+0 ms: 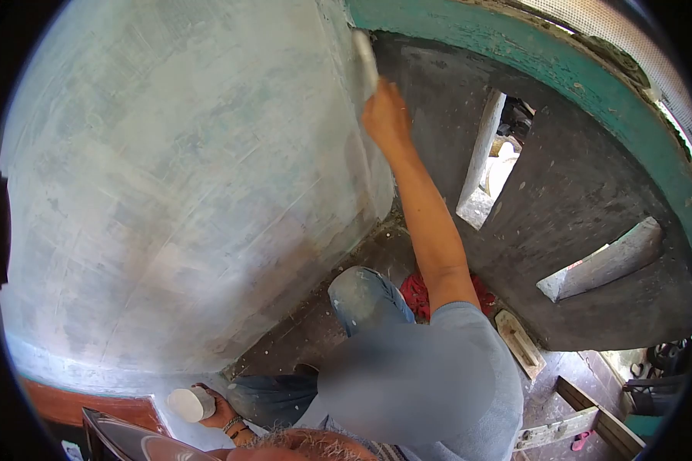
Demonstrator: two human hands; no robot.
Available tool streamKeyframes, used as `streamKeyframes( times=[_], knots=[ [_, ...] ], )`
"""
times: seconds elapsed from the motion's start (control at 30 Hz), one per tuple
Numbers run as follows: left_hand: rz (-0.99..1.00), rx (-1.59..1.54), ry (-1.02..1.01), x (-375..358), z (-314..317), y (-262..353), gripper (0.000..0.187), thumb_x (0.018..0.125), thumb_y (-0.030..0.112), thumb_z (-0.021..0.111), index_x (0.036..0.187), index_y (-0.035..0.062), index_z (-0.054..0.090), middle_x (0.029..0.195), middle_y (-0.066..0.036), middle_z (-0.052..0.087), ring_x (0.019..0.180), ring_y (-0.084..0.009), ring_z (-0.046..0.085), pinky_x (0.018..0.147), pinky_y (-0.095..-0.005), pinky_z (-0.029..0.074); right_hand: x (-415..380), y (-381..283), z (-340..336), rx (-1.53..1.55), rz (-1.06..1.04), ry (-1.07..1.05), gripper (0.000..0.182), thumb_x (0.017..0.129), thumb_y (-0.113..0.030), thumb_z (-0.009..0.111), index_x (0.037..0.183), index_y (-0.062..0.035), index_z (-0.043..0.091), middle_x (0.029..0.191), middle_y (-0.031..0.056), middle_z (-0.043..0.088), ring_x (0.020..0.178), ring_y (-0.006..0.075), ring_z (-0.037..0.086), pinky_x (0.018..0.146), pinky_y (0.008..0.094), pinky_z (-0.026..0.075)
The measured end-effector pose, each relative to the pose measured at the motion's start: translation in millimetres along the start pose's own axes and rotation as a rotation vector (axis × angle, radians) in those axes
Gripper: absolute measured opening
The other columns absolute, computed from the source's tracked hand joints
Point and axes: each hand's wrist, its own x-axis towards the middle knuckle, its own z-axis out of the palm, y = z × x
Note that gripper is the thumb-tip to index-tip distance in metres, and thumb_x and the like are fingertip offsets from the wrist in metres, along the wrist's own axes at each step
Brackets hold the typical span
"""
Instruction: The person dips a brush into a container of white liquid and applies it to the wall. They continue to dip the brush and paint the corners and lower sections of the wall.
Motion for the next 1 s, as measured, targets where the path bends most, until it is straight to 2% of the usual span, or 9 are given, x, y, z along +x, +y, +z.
streamKeyframes(
  times=[0.07, 0.17, 0.27, 0.47, 0.57, 0.67, 0.77, 0.87, 1.0],
  knots=[
    [0.006, 0.001, -0.032, -1, 4, -4, 0.061, 0.086, 0.037, 0.056, 0.133, 0.0025, 0.039, 0.129, -0.018, 0.048, 0.124, -0.0315, 0.045, 0.088, -0.0479, 0.052, -12, -16, 2, -0.043, -0.069, -0.050, 0.029, 0.086, -0.009, 0.049, 0.111, 0.0038, 0.051, 0.098, 0.0241, 0.056, 0.087, 0.0408, 0.059, 0.075, 0.0484, 0.047],
    [0.022, -0.021, -0.001, 0, -3, -2, 0.061, 0.086, 0.037, 0.056, 0.134, 0.0027, 0.038, 0.130, -0.017, 0.047, 0.124, -0.0310, 0.045, 0.088, -0.0483, 0.051, -24, -13, -21, 0.029, -0.028, -0.068, 0.029, 0.086, -0.010, 0.049, 0.111, 0.0031, 0.052, 0.099, 0.0235, 0.057, 0.088, 0.0410, 0.059, 0.075, 0.0486, 0.047],
    [0.001, -0.010, -0.015, 1, -3, 0, 0.061, 0.086, 0.037, 0.056, 0.134, 0.0028, 0.039, 0.130, -0.017, 0.048, 0.124, -0.0308, 0.045, 0.088, -0.0485, 0.051, -2, 9, -14, -0.066, 0.060, 0.000, 0.029, 0.086, -0.009, 0.048, 0.112, 0.0024, 0.052, 0.098, 0.0226, 0.057, 0.089, 0.0408, 0.059, 0.075, 0.0488, 0.047],
    [0.013, -0.028, -0.021, -2, -3, -1, 0.060, 0.086, 0.036, 0.057, 0.133, 0.0030, 0.040, 0.129, -0.016, 0.049, 0.124, -0.0311, 0.045, 0.089, -0.0488, 0.051, 0, -27, -18, -0.070, 0.011, -0.064, 0.029, 0.086, -0.009, 0.049, 0.112, 0.0018, 0.053, 0.099, 0.0247, 0.057, 0.092, 0.0420, 0.058, 0.078, 0.0485, 0.046],
    [0.010, -0.015, -0.008, -2, -3, 1, 0.060, 0.086, 0.037, 0.057, 0.132, 0.0030, 0.040, 0.129, -0.017, 0.048, 0.124, -0.0312, 0.045, 0.089, -0.0488, 0.051, 13, -1, -12, -0.105, 0.060, -0.009, 0.032, 0.085, -0.010, 0.050, 0.116, 0.0008, 0.052, 0.098, 0.0232, 0.057, 0.092, 0.0420, 0.058, 0.078, 0.0483, 0.046],
    [-0.004, -0.008, -0.005, 1, -2, 2, 0.060, 0.085, 0.037, 0.057, 0.132, 0.0031, 0.040, 0.129, -0.017, 0.048, 0.123, -0.0312, 0.046, 0.088, -0.0489, 0.051, 20, -4, -1, -0.152, -0.027, -0.019, 0.027, 0.084, -0.009, 0.050, 0.110, 0.0018, 0.052, 0.096, 0.0224, 0.057, 0.087, 0.0407, 0.060, 0.073, 0.0491, 0.048],
    [0.003, -0.026, -0.014, 0, -1, -1, 0.061, 0.085, 0.038, 0.058, 0.132, 0.0033, 0.041, 0.129, -0.017, 0.048, 0.123, -0.0313, 0.046, 0.088, -0.0486, 0.052, 8, -33, -16, -0.108, -0.066, -0.044, 0.032, 0.085, -0.009, 0.050, 0.115, 0.0016, 0.050, 0.096, 0.0220, 0.056, 0.086, 0.0406, 0.060, 0.072, 0.0487, 0.048],
    [0.018, 0.005, 0.004, -1, -1, -1, 0.060, 0.086, 0.038, 0.057, 0.132, 0.0032, 0.040, 0.128, -0.017, 0.048, 0.122, -0.0313, 0.046, 0.087, -0.0478, 0.052, 11, -28, -19, -0.030, -0.039, 0.047, 0.036, 0.085, -0.008, 0.049, 0.120, 0.0017, 0.050, 0.099, 0.0223, 0.057, 0.092, 0.0415, 0.057, 0.078, 0.0473, 0.046],
    [0.019, 0.041, 0.005, 0, -3, 1, 0.059, 0.086, 0.038, 0.057, 0.132, 0.0031, 0.040, 0.128, -0.017, 0.048, 0.123, -0.0315, 0.046, 0.086, -0.0472, 0.053, 13, -23, -7, -0.051, -0.033, 0.060, 0.036, 0.086, -0.008, 0.049, 0.120, 0.0013, 0.050, 0.098, 0.0223, 0.057, 0.091, 0.0413, 0.057, 0.077, 0.0465, 0.046]
  ],
)
